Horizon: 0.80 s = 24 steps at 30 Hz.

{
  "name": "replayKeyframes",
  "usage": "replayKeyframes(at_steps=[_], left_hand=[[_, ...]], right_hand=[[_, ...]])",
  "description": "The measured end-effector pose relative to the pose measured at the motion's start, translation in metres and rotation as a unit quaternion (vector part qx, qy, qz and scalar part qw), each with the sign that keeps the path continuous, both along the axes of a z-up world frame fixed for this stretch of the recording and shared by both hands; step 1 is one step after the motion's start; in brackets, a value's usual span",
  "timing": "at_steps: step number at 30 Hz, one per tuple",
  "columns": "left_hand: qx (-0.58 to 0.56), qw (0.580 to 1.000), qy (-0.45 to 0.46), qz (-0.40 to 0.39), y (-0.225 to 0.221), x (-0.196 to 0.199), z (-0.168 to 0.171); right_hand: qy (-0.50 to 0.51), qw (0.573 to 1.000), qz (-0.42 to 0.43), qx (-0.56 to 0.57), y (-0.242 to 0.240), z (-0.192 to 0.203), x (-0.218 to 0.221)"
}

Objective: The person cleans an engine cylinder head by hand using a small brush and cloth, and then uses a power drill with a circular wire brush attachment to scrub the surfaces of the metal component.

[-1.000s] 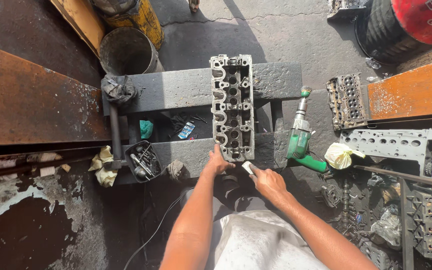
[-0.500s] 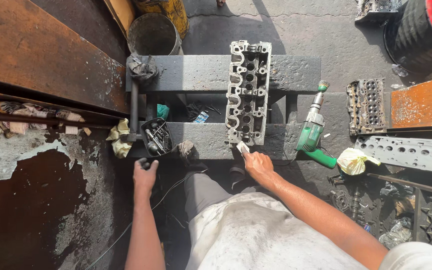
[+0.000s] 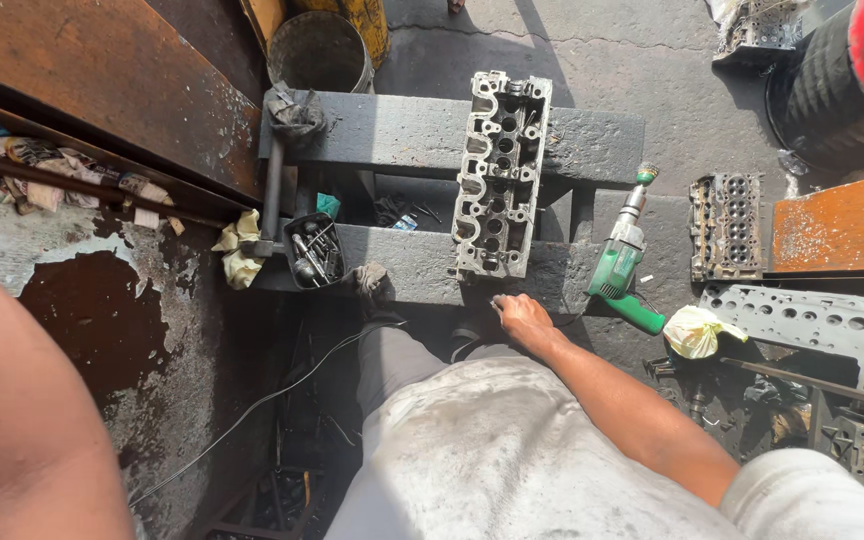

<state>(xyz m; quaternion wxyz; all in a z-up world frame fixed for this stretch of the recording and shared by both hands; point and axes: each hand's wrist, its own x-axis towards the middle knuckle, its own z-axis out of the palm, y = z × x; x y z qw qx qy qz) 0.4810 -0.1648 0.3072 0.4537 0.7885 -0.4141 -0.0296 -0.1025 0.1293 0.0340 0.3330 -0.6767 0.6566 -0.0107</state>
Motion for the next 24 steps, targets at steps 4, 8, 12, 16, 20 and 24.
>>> replayKeyframes(at_steps=[4, 8, 12, 16, 20, 24], left_hand=[[0.055, 0.998, -0.018, -0.034, 0.001, -0.015, -0.025], [0.103, 0.992, -0.03, -0.063, -0.03, -0.02, -0.021], [0.152, 0.984, -0.047, -0.081, -0.049, -0.019, -0.02], [0.188, 0.977, -0.054, -0.089, -0.048, -0.026, -0.032], [0.2, 0.973, -0.063, -0.095, -0.052, -0.041, -0.039], [0.201, 0.972, -0.069, -0.096, -0.044, -0.061, -0.055]], right_hand=[[0.052, 0.997, -0.032, 0.05, 0.0, 0.059, 0.008], [0.058, 0.995, -0.081, 0.029, -0.015, 0.086, 0.005], [0.064, 0.995, -0.064, 0.036, -0.025, 0.069, -0.008], [0.043, 0.993, -0.02, -0.108, -0.033, 0.038, -0.002], [0.023, 0.999, -0.031, -0.001, -0.039, 0.049, -0.026], [0.035, 0.999, -0.034, 0.017, -0.04, 0.056, -0.032]])
